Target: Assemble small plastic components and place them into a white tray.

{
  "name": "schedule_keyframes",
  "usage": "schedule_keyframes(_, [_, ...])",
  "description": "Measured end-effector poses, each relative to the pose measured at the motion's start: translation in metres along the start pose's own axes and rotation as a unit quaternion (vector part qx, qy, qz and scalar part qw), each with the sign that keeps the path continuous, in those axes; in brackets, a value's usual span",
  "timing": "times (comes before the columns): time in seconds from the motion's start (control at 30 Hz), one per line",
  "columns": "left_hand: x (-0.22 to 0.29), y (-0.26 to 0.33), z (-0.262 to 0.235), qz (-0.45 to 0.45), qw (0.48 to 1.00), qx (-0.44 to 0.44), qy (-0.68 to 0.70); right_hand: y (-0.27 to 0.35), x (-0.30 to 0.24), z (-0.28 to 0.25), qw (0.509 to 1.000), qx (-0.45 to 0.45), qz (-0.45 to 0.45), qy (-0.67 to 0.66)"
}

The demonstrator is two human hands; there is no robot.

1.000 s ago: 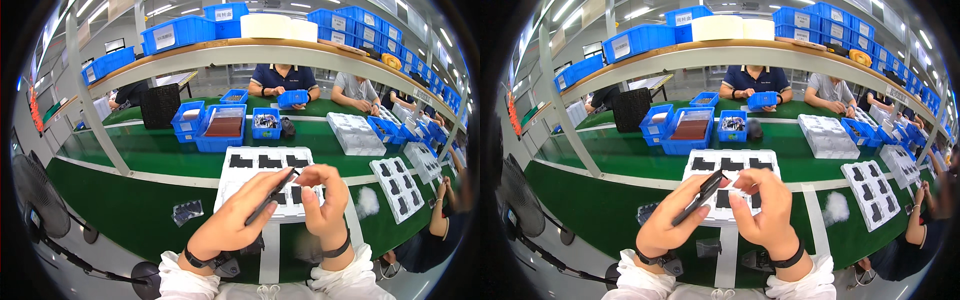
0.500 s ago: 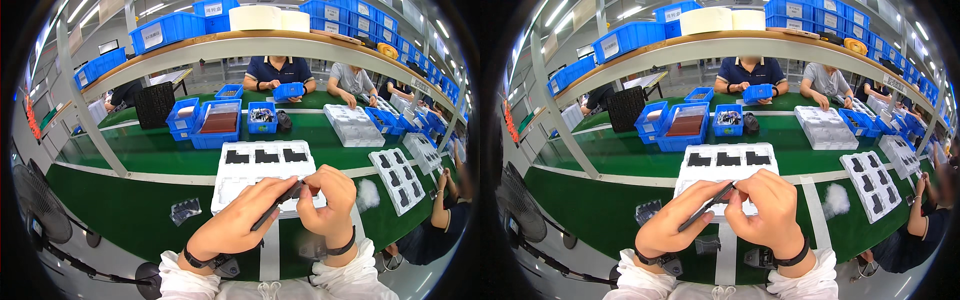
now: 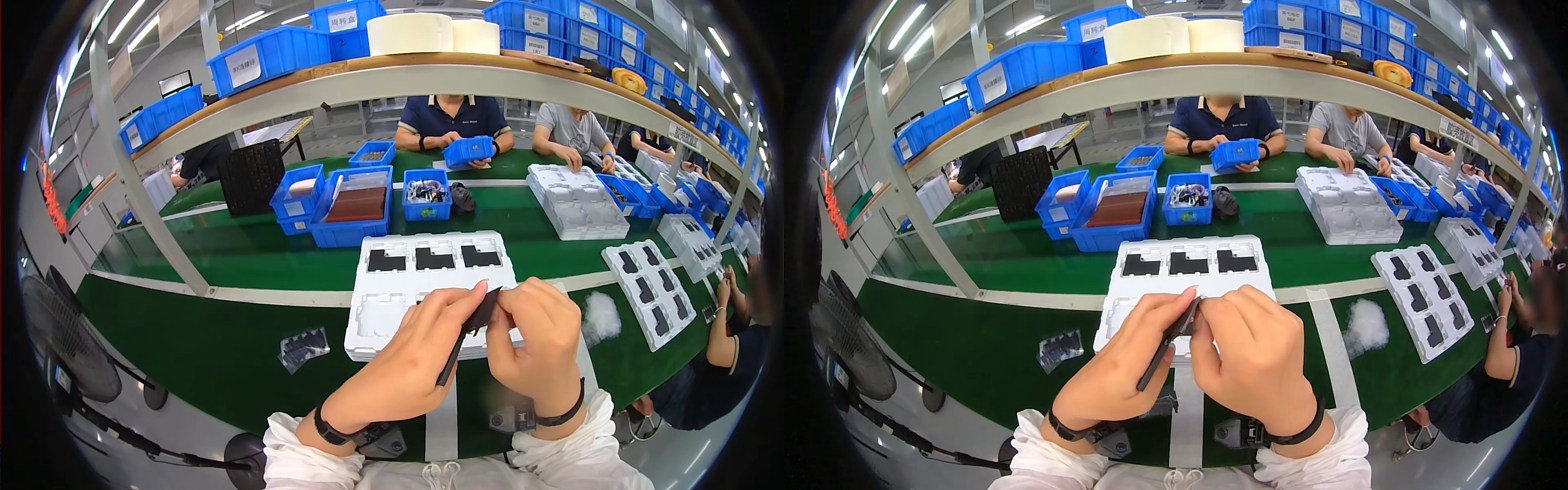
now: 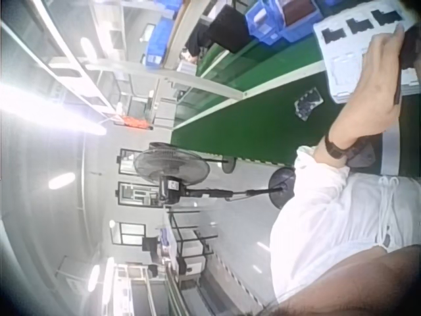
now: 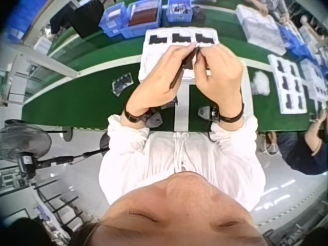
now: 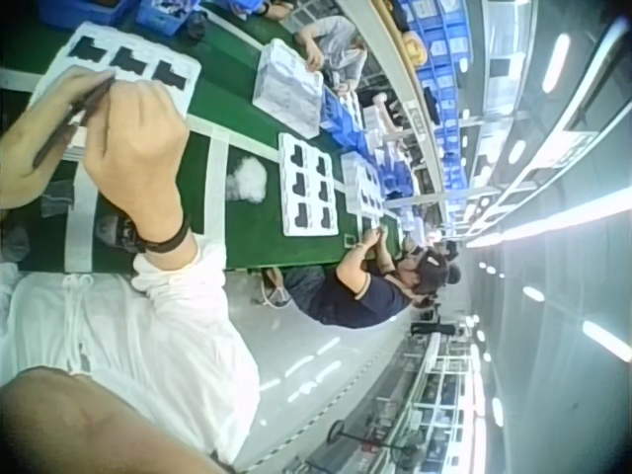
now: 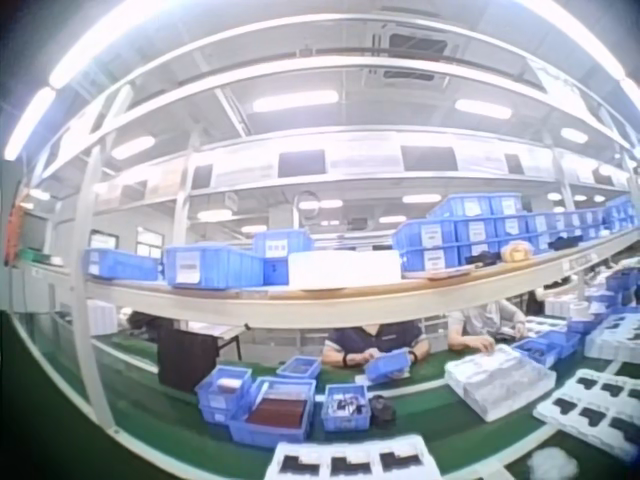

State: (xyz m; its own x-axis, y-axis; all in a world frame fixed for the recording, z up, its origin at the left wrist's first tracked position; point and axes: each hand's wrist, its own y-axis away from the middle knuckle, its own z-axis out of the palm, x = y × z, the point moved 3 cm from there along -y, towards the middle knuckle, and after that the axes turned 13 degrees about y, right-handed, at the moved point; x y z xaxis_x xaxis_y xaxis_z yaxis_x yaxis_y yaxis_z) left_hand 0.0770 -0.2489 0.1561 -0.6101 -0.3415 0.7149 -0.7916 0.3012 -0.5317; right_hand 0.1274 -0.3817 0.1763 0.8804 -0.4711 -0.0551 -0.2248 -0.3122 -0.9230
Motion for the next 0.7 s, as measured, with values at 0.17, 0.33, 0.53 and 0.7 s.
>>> schedule_keyframes(0.17, [-0.001,-0.001,-0.001,0.017,0.999,0.007,-0.03,-0.001,-0.001,-0.002,0.999,-0.028,-0.029,0.007])
schedule_keyframes(0.33, [-0.001,-0.001,0.009,0.041,0.996,0.075,-0.035,-0.002,-0.002,-0.008,0.997,-0.04,0.002,-0.072])
schedule_keyframes(0.53, [-0.009,0.0,0.02,0.091,0.97,0.172,-0.147,0.002,-0.009,-0.008,0.996,-0.025,0.031,-0.079])
schedule_keyframes(0.7, [-0.005,0.001,0.021,0.095,0.961,0.174,-0.193,0.002,-0.009,-0.009,0.997,-0.011,0.027,-0.078])
